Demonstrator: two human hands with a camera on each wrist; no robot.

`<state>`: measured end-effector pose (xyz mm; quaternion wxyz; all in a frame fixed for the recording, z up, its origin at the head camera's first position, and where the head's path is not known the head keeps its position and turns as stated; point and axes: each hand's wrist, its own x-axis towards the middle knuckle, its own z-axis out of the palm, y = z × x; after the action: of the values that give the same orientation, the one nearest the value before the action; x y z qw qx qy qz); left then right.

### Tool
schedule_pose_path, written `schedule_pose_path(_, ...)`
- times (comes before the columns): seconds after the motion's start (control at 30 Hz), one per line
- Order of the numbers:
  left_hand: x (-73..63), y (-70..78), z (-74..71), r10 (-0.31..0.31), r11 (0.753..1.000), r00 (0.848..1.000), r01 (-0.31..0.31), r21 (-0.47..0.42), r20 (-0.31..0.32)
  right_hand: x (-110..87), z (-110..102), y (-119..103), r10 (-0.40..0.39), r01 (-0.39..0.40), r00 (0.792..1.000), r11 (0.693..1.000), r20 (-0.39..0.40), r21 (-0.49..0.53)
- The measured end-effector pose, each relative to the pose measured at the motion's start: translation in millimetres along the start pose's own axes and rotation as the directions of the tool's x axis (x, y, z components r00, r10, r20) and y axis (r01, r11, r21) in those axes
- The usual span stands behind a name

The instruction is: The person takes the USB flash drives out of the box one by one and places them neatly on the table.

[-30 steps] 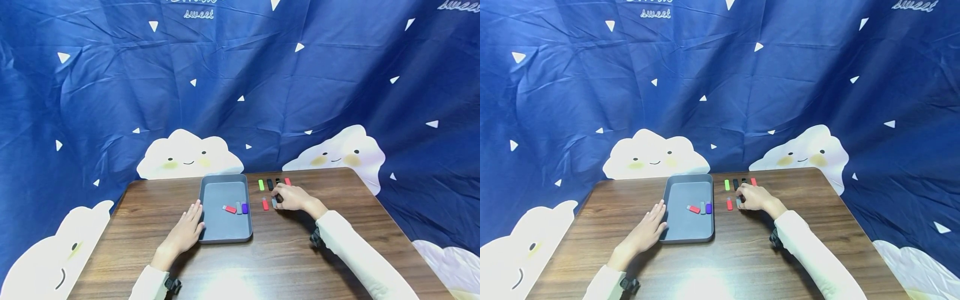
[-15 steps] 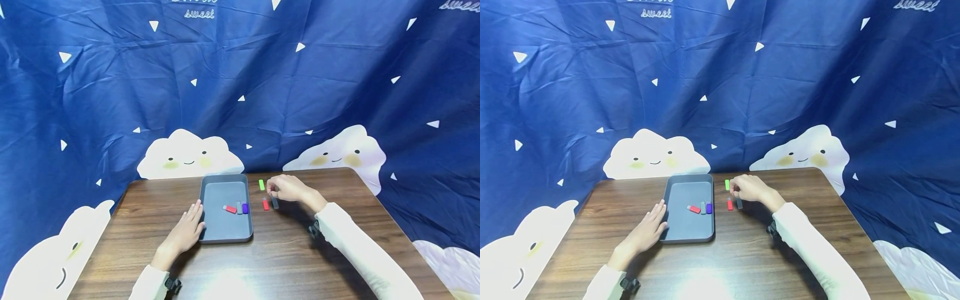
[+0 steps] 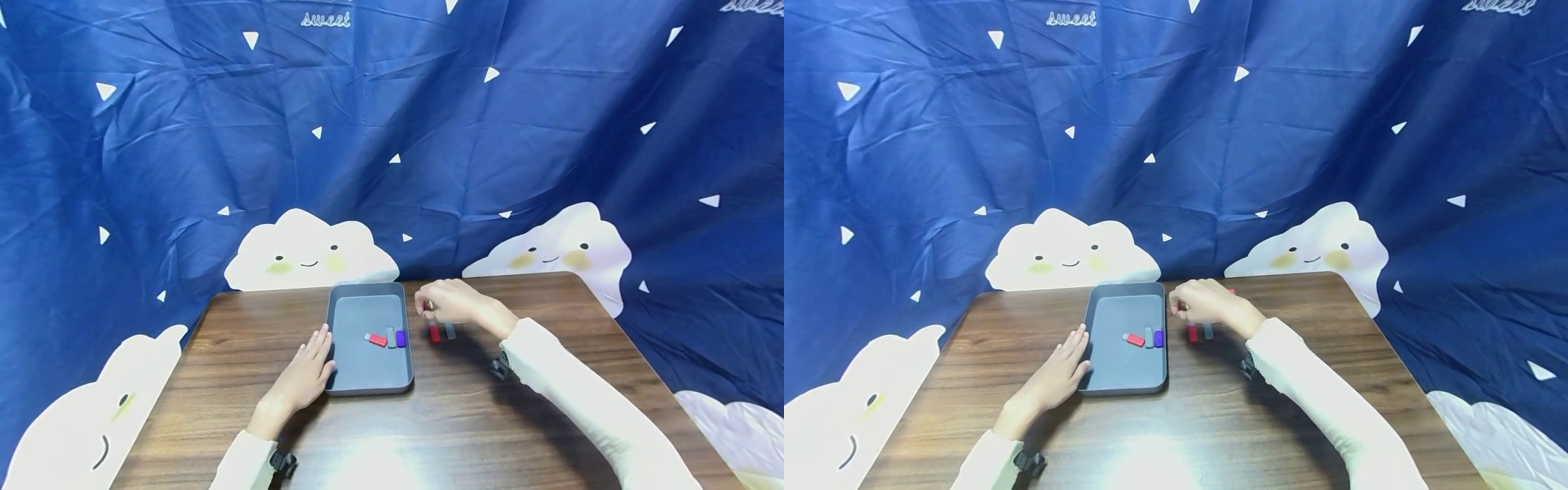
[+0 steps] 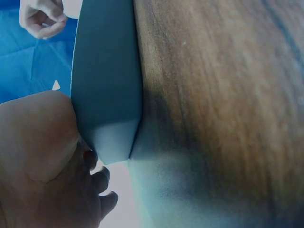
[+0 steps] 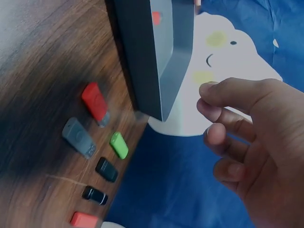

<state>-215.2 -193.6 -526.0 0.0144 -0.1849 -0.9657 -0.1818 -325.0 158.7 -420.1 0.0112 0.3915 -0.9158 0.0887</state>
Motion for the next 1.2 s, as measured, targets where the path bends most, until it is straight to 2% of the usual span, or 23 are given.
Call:
schedule_pose_path(0.13,0.1,-0.6,0.1,-0.017,1.0,1.0,0.017,0.014,0.019,9.8,0.2,-8.8,-0.018,0.018,1.0,1.0,0.023,-0.021)
schedule_pose_path(0.4,1.4,1.1,-1.2,-0.015,1.0,1.0,0.015,0.015,0.0,27.2,-2.4,-23.9,-0.076,0.078,0.997,0.995,0.027,-0.057)
schedule_pose_path(0.7,0.9,0.1,0.4,-0.015,1.0,1.0,0.015,0.026,0.011,45.1,3.9,-40.2,-0.163,0.169,0.982,0.983,0.094,-0.068)
schedule_pose_path(0.87,0.9,-0.7,1.2,-0.013,1.0,1.0,0.013,0.019,0.003,56.5,6.6,-50.2,-0.218,0.228,0.97,0.969,0.107,-0.09)
schedule_pose_path(1.07,0.6,-1.9,2.3,0.016,1.0,0.999,-0.017,-0.017,-0.037,69.1,15.0,-59.8,-0.243,0.26,0.959,0.959,0.143,-0.11)
schedule_pose_path(1.2,1.9,-6.1,5.5,0.042,0.999,0.998,-0.043,-0.006,-0.051,75.8,20.9,-66.0,-0.247,0.27,0.953,0.956,0.174,-0.118)
